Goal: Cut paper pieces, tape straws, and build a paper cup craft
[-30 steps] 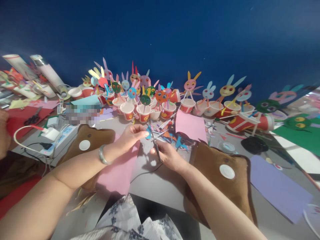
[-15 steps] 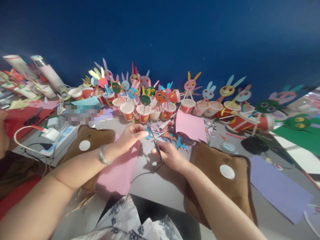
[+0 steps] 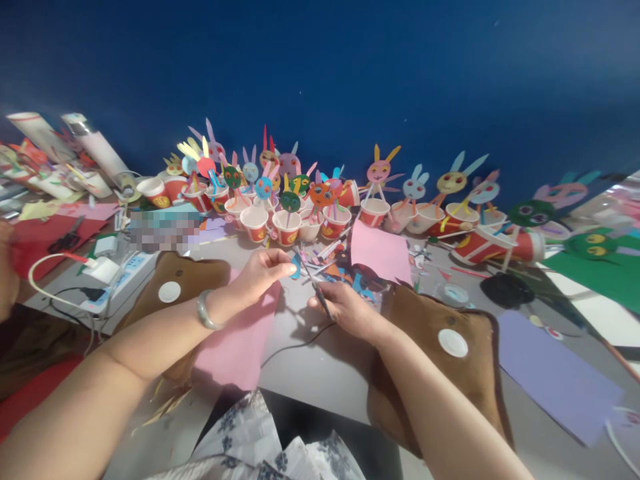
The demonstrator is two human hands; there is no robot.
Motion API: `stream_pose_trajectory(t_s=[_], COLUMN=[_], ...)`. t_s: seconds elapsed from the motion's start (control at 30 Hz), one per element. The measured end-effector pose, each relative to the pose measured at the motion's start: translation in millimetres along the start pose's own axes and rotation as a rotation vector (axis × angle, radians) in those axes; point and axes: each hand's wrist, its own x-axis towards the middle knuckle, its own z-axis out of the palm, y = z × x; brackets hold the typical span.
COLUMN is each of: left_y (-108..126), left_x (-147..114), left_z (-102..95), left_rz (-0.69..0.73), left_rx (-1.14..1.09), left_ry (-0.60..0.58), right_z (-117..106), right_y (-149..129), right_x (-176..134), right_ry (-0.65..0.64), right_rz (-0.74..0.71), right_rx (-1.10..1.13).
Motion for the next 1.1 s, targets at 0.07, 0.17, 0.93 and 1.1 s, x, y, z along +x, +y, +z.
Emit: stream_pose_trajectory(t_s=[0.07, 0.17, 0.93, 1.1], left_y=[-1, -2, -9, -15], left_x=[0, 1, 2, 2], left_z=[-0.6, -0.8, 0.6, 4.9], left_rz=[0.003, 0.002, -0.048, -0.005], left_rx=[0.008, 0.017, 0.108, 0.134], left_ry=[-0.001, 0.003, -0.016, -0.052], right_z=[-4, -7, 22, 30], right_y=[1, 3, -2, 1], right_x=[0, 0, 1, 8], right_ry=[0.002, 0.103, 0.534, 0.444], right_rz=[0.008, 0.039, -0.037, 0.004], right_rx=[0.013, 0.032, 0.082, 0.176])
